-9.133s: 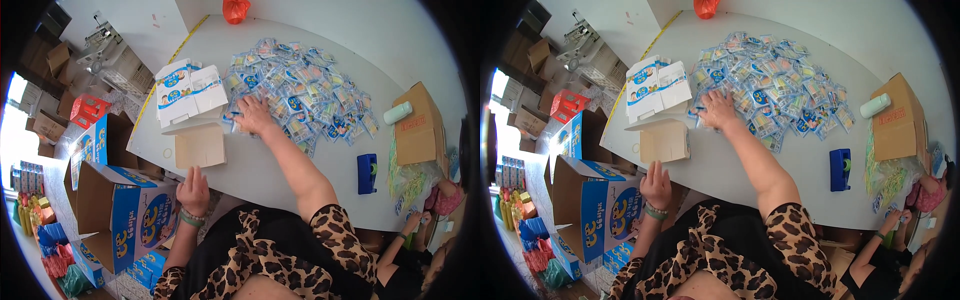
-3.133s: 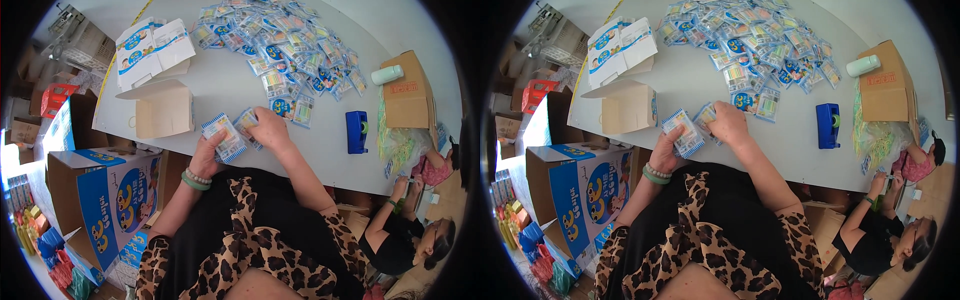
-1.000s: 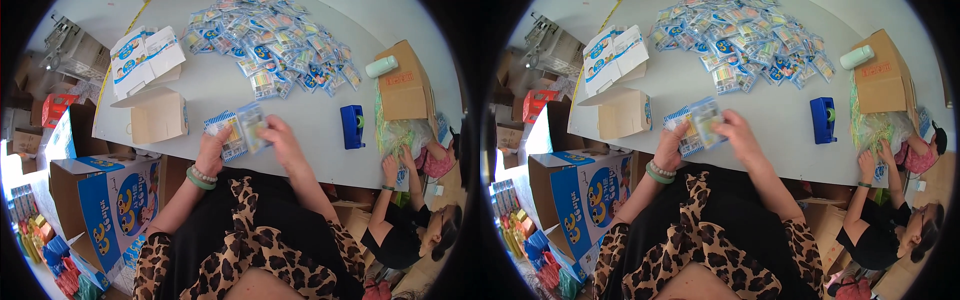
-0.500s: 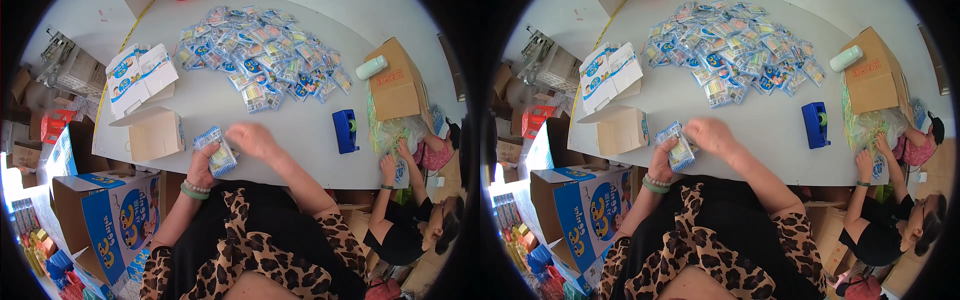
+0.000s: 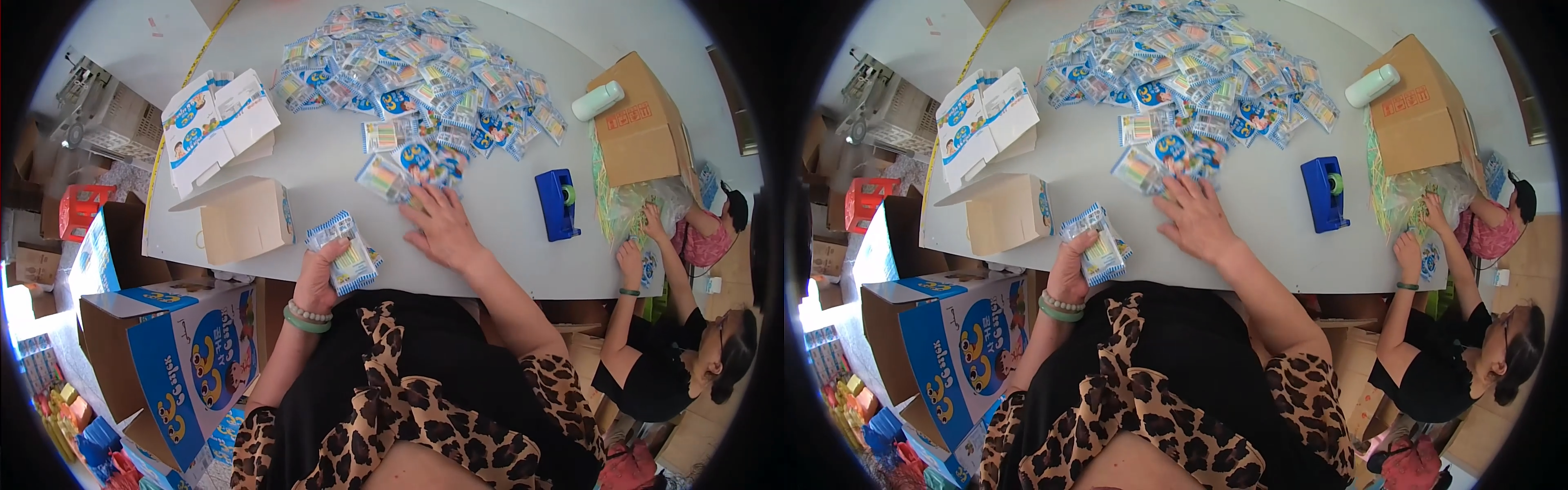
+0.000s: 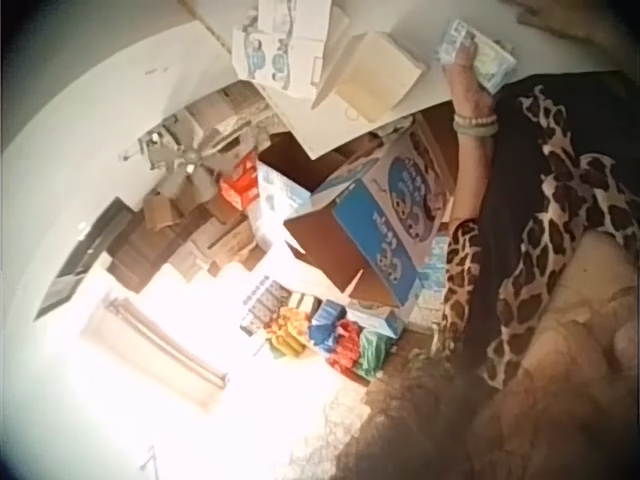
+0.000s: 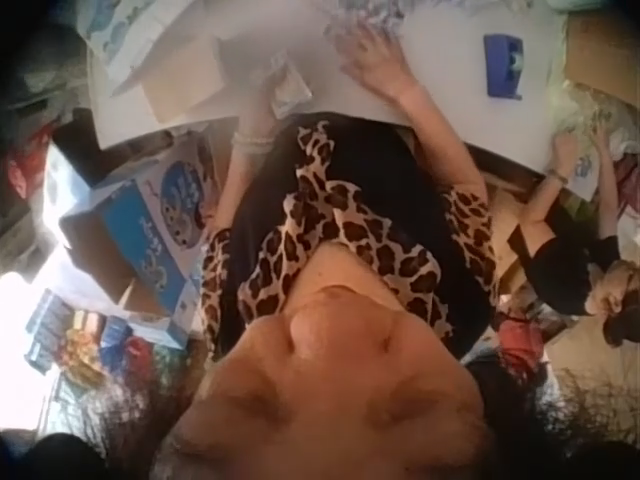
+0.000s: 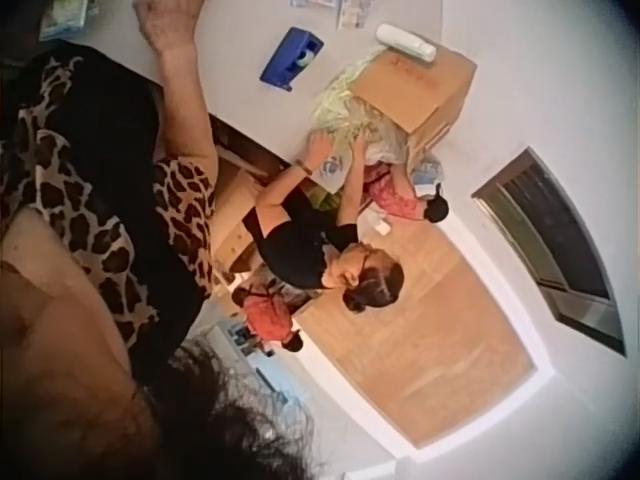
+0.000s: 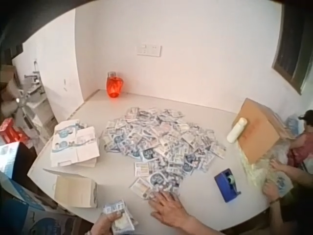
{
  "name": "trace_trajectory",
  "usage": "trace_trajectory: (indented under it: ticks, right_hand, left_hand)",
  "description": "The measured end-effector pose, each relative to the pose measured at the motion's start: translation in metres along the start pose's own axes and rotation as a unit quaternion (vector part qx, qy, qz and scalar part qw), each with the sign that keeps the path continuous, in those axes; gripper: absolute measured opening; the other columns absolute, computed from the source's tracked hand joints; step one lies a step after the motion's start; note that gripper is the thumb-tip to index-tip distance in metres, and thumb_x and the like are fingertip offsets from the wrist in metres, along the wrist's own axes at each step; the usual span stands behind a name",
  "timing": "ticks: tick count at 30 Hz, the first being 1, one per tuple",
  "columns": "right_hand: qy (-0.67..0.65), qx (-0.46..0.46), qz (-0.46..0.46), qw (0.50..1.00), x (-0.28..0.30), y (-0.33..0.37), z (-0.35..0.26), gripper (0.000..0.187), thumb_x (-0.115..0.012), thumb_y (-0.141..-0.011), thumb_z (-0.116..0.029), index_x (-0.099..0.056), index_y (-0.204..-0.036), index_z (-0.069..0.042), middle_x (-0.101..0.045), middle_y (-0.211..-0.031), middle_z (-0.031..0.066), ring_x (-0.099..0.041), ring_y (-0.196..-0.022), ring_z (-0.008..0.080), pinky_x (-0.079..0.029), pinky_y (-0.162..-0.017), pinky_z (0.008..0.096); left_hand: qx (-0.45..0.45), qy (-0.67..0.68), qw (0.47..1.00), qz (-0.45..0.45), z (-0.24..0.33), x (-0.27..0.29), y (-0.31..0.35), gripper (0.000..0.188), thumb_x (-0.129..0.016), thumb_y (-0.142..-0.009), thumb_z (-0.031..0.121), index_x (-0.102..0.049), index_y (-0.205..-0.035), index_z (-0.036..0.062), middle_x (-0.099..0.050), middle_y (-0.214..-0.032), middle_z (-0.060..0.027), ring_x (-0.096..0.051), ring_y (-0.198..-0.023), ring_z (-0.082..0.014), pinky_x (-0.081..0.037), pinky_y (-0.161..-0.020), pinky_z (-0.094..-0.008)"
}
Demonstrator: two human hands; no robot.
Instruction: Assemble small cardboard boxes and pack them with multiple pouches.
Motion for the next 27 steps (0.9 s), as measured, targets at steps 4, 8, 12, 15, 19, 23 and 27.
trace_trajectory:
  ticks: [4,8,12,15,19,23,27]
  right_hand:
    - [-0.071,0.005,-0.042,0.997,0.010,0.036,-0.015,0.040,-0.072,-0.076,-0.023,-0.059,-0.112,-0.012,-0.046,-0.136,0.0104,-0.039,-0.129,0.0313,-0.028,-0.108,0.0501]
    - [-0.264,-0.063,0.059,0.961,0.021,0.038,0.019,0.034,-0.071,-0.076,-0.020,-0.061,-0.107,-0.010,-0.050,-0.131,0.0118,-0.039,-0.128,0.0317,-0.029,-0.107,0.0481]
    - [-0.076,-0.240,0.065,0.966,0.023,0.003,0.042,0.032,-0.070,-0.076,-0.021,-0.062,-0.101,-0.003,-0.052,-0.126,0.0141,-0.043,-0.123,0.0316,-0.031,-0.104,0.0468]
    - [0.083,-0.255,0.107,0.957,0.010,-0.018,0.042,0.034,-0.069,-0.076,-0.023,-0.061,-0.099,0.000,-0.052,-0.126,0.0148,-0.044,-0.121,0.0302,-0.031,-0.103,0.0477]
    - [0.101,-0.230,0.182,0.950,0.010,-0.025,0.061,0.034,-0.070,-0.074,-0.023,-0.062,-0.099,-0.001,-0.058,-0.115,0.0144,-0.052,-0.112,0.0281,-0.039,-0.096,0.0440]
    - [-0.126,-0.354,0.123,0.918,0.025,-0.012,0.078,0.034,-0.071,-0.072,-0.022,-0.062,-0.099,-0.003,-0.063,-0.098,0.0133,-0.061,-0.096,0.0286,-0.047,-0.083,0.0381]
    - [-0.258,-0.280,0.085,0.921,0.007,-0.021,0.041,0.035,-0.072,-0.070,-0.023,-0.061,-0.097,-0.003,-0.062,-0.087,0.0109,-0.061,-0.088,0.0287,-0.047,-0.081,0.0384]
  left_hand:
    - [0.005,0.002,1.000,0.012,-0.002,0.003,0.000,0.031,-0.063,-0.083,0.003,-0.057,-0.113,-0.0014,-0.066,-0.100,-0.0130,-0.069,-0.087,-0.0274,-0.059,-0.077,-0.0433]
    - [0.000,0.003,1.000,0.002,0.000,0.002,-0.003,0.030,-0.063,-0.083,0.004,-0.057,-0.113,-0.0014,-0.067,-0.100,-0.0130,-0.069,-0.086,-0.0268,-0.059,-0.077,-0.0422]
    - [-0.007,-0.025,1.000,0.008,-0.001,0.006,-0.006,0.031,-0.063,-0.084,0.005,-0.058,-0.113,-0.0015,-0.067,-0.100,-0.0130,-0.069,-0.086,-0.0263,-0.059,-0.077,-0.0411]
    - [0.002,-0.031,0.999,0.010,-0.002,0.004,-0.007,0.031,-0.064,-0.084,0.005,-0.057,-0.113,-0.0017,-0.067,-0.101,-0.0131,-0.069,-0.087,-0.0261,-0.059,-0.077,-0.0409]
    - [-0.005,-0.021,1.000,0.011,-0.002,0.002,-0.005,0.032,-0.064,-0.083,0.005,-0.057,-0.114,-0.0018,-0.067,-0.100,-0.0131,-0.069,-0.087,-0.0263,-0.059,-0.077,-0.0409]
    - [0.003,-0.024,1.000,0.009,-0.004,0.005,-0.005,0.034,-0.064,-0.084,0.007,-0.057,-0.115,-0.0013,-0.066,-0.103,-0.0134,-0.068,-0.088,-0.0273,-0.059,-0.078,-0.0412]
    - [0.013,-0.023,1.000,0.006,-0.005,0.008,-0.006,0.032,-0.064,-0.083,0.005,-0.057,-0.114,-0.0011,-0.067,-0.102,-0.0129,-0.068,-0.087,-0.0261,-0.059,-0.077,-0.0409]
Point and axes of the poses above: each hand's wrist, its own y-axis away from the middle knuckle, its own x-axis out of the back of the hand, z = x × y, the point moved 9 cm from there along -y, towards the middle knuckle
